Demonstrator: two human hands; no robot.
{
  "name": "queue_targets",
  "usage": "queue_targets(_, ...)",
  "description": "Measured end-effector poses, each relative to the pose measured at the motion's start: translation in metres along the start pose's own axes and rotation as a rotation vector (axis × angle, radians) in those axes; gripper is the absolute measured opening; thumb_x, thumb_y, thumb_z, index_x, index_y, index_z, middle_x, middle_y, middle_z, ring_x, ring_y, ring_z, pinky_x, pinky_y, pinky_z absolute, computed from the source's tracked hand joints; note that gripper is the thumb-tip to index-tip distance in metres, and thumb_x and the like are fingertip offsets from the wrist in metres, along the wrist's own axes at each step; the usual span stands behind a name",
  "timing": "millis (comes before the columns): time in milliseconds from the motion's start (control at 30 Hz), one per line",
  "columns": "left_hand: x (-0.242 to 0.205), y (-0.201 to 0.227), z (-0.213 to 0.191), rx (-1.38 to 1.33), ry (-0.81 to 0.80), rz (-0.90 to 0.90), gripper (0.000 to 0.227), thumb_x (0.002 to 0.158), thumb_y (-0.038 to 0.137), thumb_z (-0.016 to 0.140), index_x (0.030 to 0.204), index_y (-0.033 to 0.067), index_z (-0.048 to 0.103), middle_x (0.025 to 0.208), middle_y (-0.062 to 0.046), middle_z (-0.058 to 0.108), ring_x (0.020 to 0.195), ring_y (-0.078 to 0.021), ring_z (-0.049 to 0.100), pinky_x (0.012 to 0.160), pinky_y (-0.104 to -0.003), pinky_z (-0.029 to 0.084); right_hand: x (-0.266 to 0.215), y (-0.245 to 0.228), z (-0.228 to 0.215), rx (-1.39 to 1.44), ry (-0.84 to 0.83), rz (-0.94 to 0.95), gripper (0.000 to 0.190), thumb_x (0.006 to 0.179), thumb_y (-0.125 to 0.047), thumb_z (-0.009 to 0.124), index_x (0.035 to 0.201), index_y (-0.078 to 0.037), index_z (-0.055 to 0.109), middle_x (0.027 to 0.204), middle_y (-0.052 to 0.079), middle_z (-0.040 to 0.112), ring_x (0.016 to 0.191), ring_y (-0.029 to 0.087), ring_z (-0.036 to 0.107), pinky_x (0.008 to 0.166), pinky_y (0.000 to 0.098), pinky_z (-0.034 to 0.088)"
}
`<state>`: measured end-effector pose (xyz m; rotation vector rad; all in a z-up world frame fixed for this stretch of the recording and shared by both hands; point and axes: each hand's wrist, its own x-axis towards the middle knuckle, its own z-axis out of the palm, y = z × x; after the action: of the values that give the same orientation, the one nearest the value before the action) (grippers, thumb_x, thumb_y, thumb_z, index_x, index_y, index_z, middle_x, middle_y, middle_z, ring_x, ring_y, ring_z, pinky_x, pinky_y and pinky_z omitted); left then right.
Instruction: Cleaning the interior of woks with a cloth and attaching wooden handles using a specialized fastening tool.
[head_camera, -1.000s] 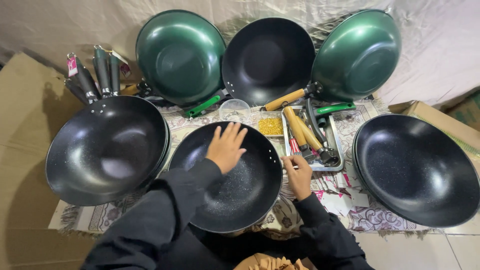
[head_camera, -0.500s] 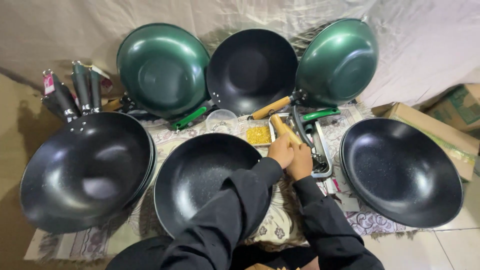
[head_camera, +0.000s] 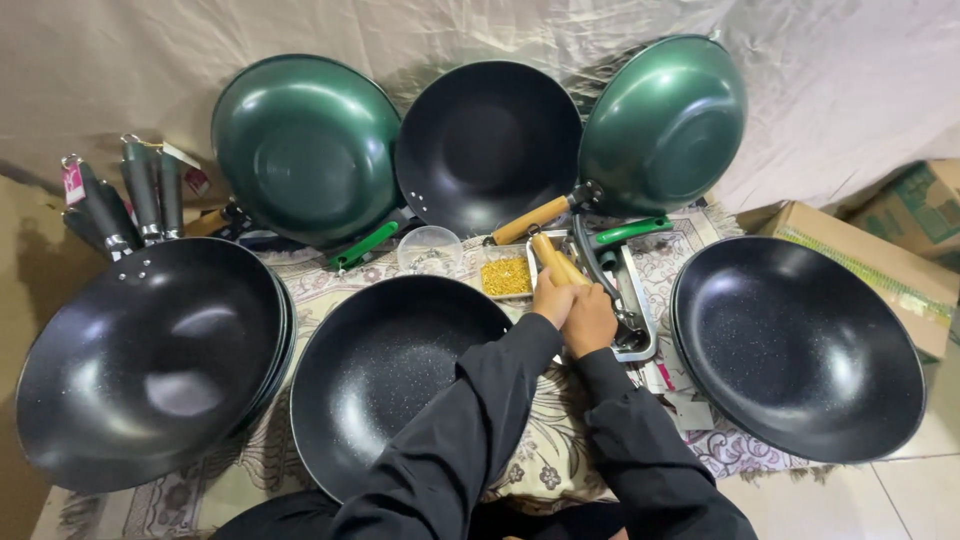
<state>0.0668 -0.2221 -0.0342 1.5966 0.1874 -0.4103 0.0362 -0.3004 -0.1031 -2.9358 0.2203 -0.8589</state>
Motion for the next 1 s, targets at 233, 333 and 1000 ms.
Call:
queue_targets(233,0.002,0.008,-0.002,0.068,0.001,-0.122,0.112,0.070,0.048,0.082,0.162,0.0173,0.028,0.156,-0.017,0.044,0.144,-0.0338,0.044,0.118,-0.043,0.038,0.001,-0.007,-0.015,-0.022,0.071,-0.046,0.021,0.093,-0.025,0.051,0.092,-0.006,0.060,0.086,0.009,0.051,0.079,0.029,0.058,0.067,0.0388,0.051)
queue_targets(333,0.030,-0.013,0.006,0.025,0.036,-0.160,0.098,0.066,0.029,0.078,0.156,0.0234,0.037,0.150,-0.013,0.046,0.139,-0.0352,0.048,0.110,-0.044,0.048,-0.004,0.006,0.016,-0.028,0.080,-0.038,0.021,0.091,-0.024,0.050,0.090,-0.006,0.060,0.086,0.009,0.051,0.080,0.030,0.057,0.068,0.0396,0.050)
queue_targets(1000,-0.028,0.030,-0.087,-0.067,-0.221,0.235,0.062,0.069,0.015,0.069,0.131,0.0178,0.060,0.117,-0.006,0.074,0.088,-0.0158,0.070,0.063,-0.025,0.049,0.028,-0.001,-0.080,1.054,0.304,0.393,0.040,0.071,-0.011,0.089,0.106,-0.008,0.069,0.095,0.009,0.070,0.087,0.022,0.070,0.067,0.0293,0.062)
